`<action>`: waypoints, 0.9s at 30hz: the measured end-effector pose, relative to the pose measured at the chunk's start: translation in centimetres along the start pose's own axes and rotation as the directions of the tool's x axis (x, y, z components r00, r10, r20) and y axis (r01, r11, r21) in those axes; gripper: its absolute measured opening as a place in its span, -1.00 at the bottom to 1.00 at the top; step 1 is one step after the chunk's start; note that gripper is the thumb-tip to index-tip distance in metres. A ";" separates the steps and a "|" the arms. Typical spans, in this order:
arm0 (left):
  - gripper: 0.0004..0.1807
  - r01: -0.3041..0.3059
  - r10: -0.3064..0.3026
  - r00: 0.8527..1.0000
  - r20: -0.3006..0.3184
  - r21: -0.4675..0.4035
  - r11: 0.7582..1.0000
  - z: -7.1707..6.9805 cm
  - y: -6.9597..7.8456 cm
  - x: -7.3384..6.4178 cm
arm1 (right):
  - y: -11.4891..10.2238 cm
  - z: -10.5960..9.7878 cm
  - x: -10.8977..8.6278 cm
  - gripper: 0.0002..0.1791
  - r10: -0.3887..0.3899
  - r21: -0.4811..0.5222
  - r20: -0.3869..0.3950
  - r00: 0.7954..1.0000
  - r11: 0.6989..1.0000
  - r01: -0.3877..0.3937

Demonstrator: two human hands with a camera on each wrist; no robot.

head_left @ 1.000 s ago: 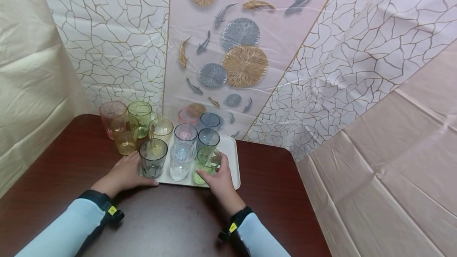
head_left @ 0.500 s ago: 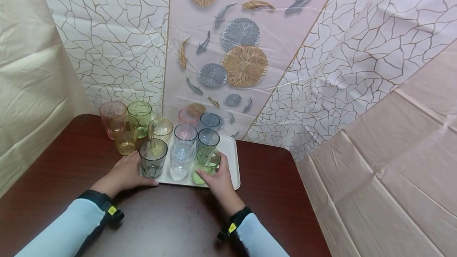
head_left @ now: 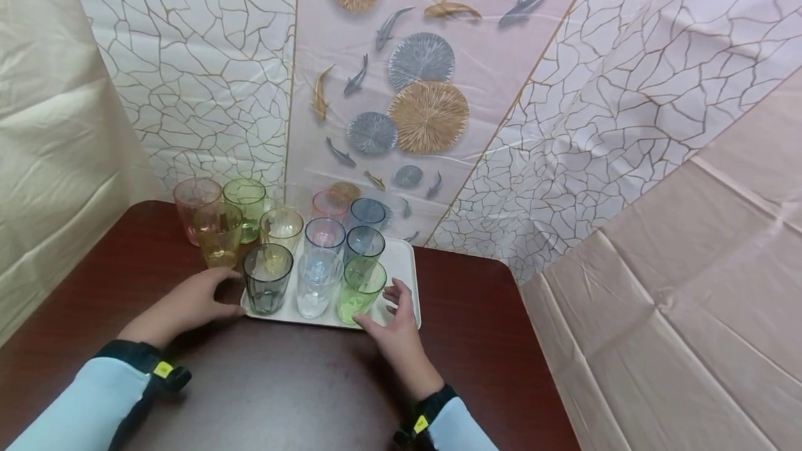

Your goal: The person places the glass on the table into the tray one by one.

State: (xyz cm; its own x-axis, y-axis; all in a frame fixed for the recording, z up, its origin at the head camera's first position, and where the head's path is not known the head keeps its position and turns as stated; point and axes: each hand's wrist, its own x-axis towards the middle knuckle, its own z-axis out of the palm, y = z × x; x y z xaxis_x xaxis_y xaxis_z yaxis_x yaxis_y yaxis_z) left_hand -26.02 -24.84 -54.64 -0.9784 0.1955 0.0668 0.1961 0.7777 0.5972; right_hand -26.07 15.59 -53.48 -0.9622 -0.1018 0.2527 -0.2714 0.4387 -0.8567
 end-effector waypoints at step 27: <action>0.14 0.077 -0.288 0.854 -0.434 -0.443 0.893 -2.3 -1.5 1.8 | 0.5 -0.9 -7.8 -0.03 -0.208 0.253 0.206 0.956 0.955 0.154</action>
State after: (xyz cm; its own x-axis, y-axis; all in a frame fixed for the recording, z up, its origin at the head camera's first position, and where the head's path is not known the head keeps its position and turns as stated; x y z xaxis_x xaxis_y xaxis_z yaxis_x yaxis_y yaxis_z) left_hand -28.22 -27.05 -53.57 -0.9199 -0.3165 0.2313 0.0715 0.4447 0.8928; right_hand -18.71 17.38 -55.51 -0.8684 -0.3722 0.3276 -0.4130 0.1775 -0.8933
